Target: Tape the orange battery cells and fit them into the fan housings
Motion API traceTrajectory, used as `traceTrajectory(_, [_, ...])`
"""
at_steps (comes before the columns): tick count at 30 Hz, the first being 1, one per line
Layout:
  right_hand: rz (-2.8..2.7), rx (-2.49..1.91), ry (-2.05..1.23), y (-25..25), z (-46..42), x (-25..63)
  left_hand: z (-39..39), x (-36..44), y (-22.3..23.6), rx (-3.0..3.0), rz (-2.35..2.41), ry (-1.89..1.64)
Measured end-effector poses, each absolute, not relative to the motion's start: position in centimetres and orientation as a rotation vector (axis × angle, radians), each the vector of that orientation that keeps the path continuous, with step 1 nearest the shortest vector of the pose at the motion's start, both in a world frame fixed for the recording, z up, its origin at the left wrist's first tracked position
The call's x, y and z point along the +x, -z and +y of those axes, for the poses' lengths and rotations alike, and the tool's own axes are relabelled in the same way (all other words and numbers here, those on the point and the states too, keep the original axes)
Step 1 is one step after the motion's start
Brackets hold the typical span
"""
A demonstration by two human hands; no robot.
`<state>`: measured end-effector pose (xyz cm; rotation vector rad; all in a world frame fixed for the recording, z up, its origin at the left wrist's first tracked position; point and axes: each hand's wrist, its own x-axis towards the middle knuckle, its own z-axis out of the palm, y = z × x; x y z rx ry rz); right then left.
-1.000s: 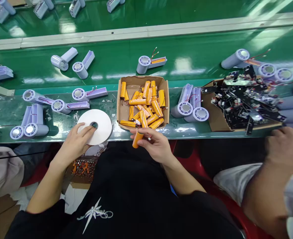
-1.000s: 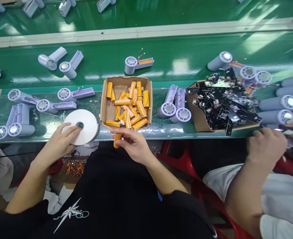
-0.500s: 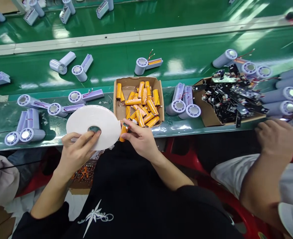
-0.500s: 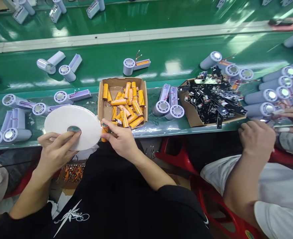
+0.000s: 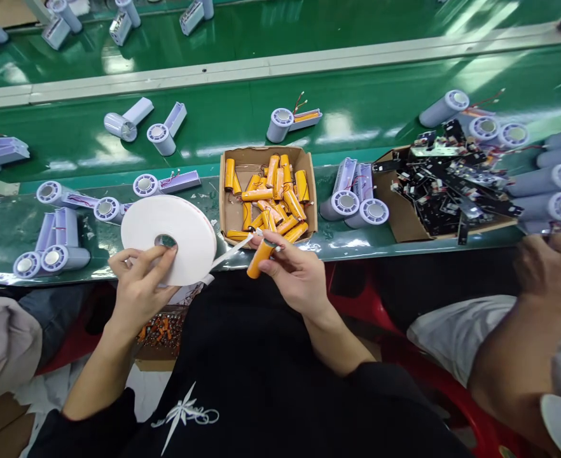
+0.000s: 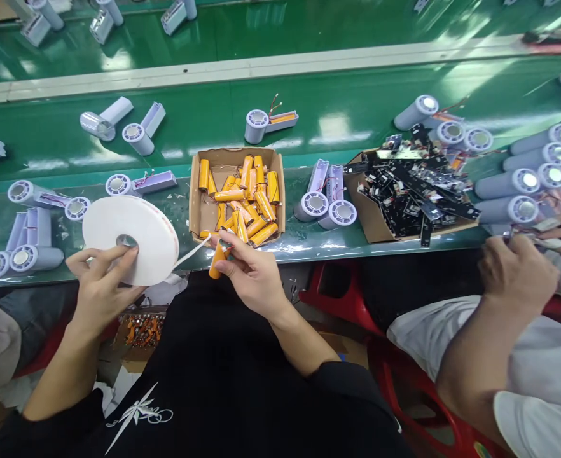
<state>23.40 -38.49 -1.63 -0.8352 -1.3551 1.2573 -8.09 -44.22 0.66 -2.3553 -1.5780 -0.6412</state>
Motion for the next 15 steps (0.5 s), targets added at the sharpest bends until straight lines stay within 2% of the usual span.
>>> traceTrajectory(6, [-1.227,-0.887,-1.038,0.1,-36.7,25.6,-44.4,-8.7,-0.1,-2.279,-1.618,0.689])
traceTrajectory(12, [-1.38,-0.905,-1.287,1.4,-37.7,23.7,-44.5,-7.6,0.7,-2.18,-1.701,0.723])
traceTrajectory(15, [-1.416,-0.905,-1.29,2.2,-38.3,22.2,-44.6,-6.6,0.7,-2.192,-1.635,0.692])
